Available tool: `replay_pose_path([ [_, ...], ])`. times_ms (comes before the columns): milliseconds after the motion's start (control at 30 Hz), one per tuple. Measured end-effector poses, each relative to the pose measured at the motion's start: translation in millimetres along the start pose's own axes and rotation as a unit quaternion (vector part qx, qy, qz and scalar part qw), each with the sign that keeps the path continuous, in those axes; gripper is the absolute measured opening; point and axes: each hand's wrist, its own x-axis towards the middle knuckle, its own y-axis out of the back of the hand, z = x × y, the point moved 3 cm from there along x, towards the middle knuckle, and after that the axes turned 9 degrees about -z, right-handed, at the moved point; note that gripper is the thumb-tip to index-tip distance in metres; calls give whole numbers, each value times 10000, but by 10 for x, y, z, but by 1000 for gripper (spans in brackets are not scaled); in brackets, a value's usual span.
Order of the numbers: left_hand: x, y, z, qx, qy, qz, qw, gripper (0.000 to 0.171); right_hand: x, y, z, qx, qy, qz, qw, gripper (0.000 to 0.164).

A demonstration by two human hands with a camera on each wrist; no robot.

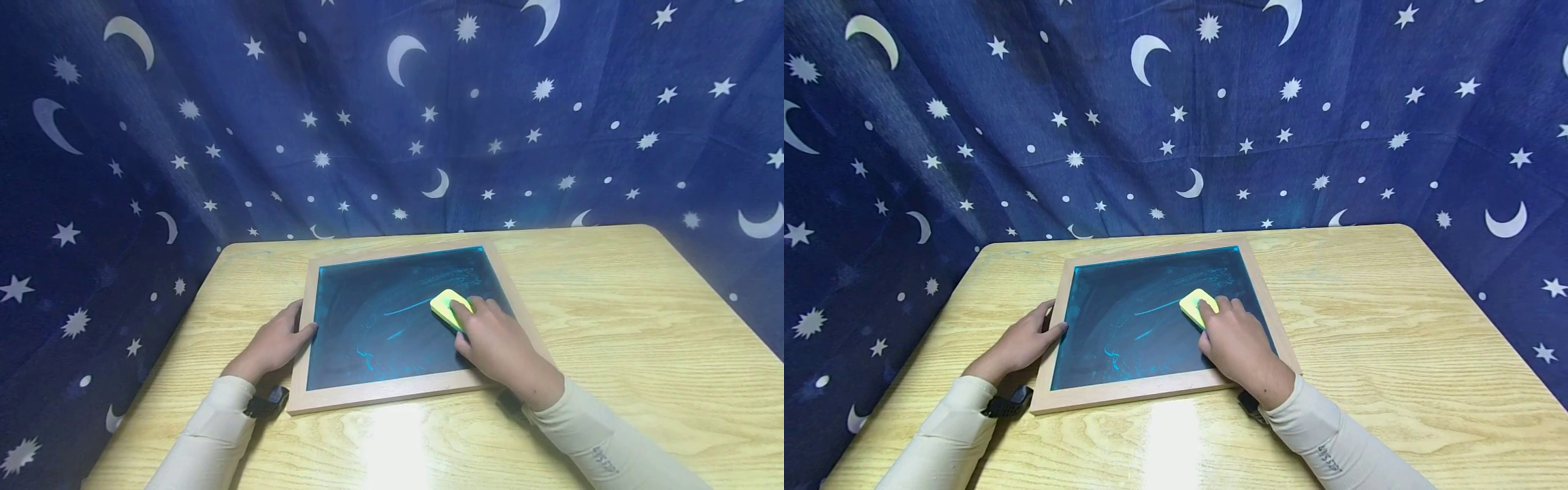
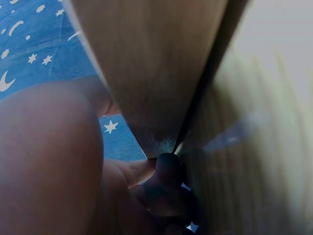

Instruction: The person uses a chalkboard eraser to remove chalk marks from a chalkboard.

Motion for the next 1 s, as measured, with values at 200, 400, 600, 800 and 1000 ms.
replay_pose_path([
  [200, 0, -1, -2, 1, 5, -2, 10000, 69, -3, -9, -9, 247, 51, -76, 9997, 48],
  [400, 0, 2, -4, -9, 5, 2, 10000, 70, -12, -16, -38, 367, 71, -307, 9988, 52],
  [600, 0, 2, -5, -5, 17, 4, 10000, 70, -33, -22, -106, 546, 301, -334, 9975, 53],
  [800, 4, 1, -1, 34, 44, 15, 10000, 70, -34, -55, -196, 528, 574, -336, 9964, 53],
  [1000, 8, 0, -3, 18, 19, 36, 10000, 70, -46, -83, -282, 629, 794, -477, 9937, 53],
])
